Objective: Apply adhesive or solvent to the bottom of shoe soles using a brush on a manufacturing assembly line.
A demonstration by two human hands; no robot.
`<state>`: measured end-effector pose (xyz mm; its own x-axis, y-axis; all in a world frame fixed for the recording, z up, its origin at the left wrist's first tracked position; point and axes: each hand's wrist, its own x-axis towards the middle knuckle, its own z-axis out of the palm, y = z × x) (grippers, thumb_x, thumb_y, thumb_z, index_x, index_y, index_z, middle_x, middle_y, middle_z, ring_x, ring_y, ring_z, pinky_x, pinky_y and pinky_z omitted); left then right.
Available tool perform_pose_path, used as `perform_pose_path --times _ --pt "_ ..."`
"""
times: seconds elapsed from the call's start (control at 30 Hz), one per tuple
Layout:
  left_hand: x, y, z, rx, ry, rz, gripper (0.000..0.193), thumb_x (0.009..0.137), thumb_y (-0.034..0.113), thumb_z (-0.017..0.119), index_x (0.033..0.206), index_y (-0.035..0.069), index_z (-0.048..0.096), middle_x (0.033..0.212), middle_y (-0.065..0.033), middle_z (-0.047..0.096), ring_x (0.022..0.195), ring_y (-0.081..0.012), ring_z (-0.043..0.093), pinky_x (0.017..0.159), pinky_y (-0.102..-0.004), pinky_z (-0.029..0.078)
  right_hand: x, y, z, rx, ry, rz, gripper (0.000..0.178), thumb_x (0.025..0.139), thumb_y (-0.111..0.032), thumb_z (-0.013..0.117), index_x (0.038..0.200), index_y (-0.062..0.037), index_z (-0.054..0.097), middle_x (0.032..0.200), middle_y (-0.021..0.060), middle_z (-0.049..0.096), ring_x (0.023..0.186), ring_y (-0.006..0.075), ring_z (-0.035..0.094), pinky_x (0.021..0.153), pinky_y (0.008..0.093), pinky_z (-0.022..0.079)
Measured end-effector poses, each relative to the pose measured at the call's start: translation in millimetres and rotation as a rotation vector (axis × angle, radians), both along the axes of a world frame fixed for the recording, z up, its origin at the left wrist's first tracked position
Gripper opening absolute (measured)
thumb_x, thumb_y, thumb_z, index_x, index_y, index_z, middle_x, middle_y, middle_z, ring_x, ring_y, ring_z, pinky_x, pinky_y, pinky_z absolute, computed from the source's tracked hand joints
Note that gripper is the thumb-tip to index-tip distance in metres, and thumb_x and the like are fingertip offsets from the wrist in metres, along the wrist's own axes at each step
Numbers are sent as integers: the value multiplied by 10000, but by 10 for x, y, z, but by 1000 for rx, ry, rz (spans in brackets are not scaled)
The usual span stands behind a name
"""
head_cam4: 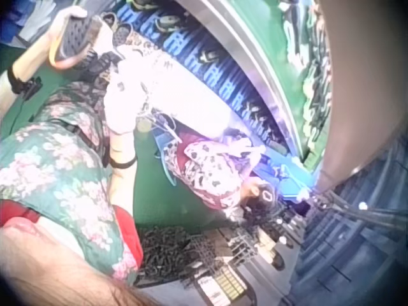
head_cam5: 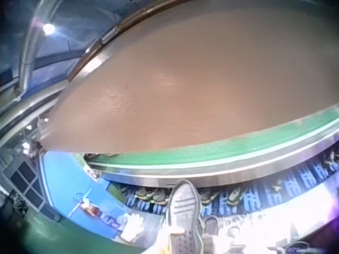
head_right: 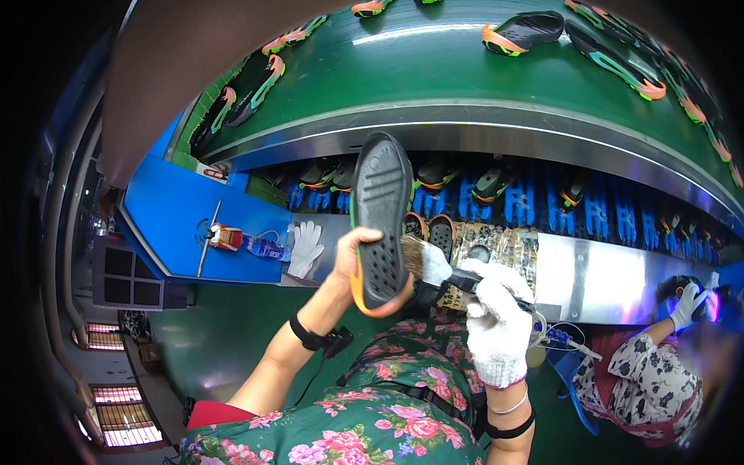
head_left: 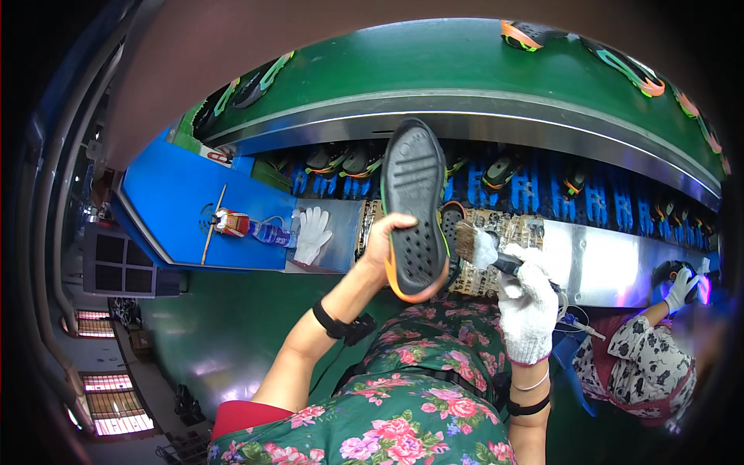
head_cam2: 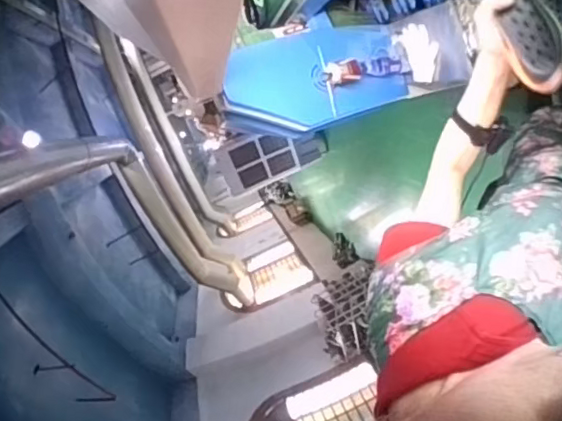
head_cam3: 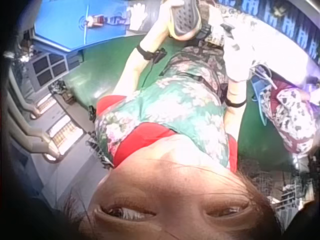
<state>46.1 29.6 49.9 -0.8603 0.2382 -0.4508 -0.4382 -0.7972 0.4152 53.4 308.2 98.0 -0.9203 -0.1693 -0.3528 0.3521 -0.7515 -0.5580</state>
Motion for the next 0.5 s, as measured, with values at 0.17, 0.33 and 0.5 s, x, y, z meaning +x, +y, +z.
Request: perform_pose_path --times 0.17,0.33,0.5 --pt "277 633 140 -102 2 -24 565 783 104 587 1305 -109 565 1249 -295 671 1120 -375 699 1012 -475 563 47 -48 243 234 220 75 166 854 21 730 1017 31 760 1079 155 751 820 132 649 740 245 513" --pt "398 784 -134 500 182 62 710 855 282 694 1439 -63 483 1347 -270 627 1193 -422 653 1112 -559 479 16 -65 236 457 343 53 213 804 60 792 1014 29 777 1058 129 774 938 168 716 855 310 567" --pt "360 1001 37 167 30 62 1048 897 904 286 1518 81 470 1470 -120 571 1303 -282 583 1106 -469 471 -39 7 171 900 864 -53 206 778 36 809 977 -12 783 1042 155 767 869 230 728 782 334 575"
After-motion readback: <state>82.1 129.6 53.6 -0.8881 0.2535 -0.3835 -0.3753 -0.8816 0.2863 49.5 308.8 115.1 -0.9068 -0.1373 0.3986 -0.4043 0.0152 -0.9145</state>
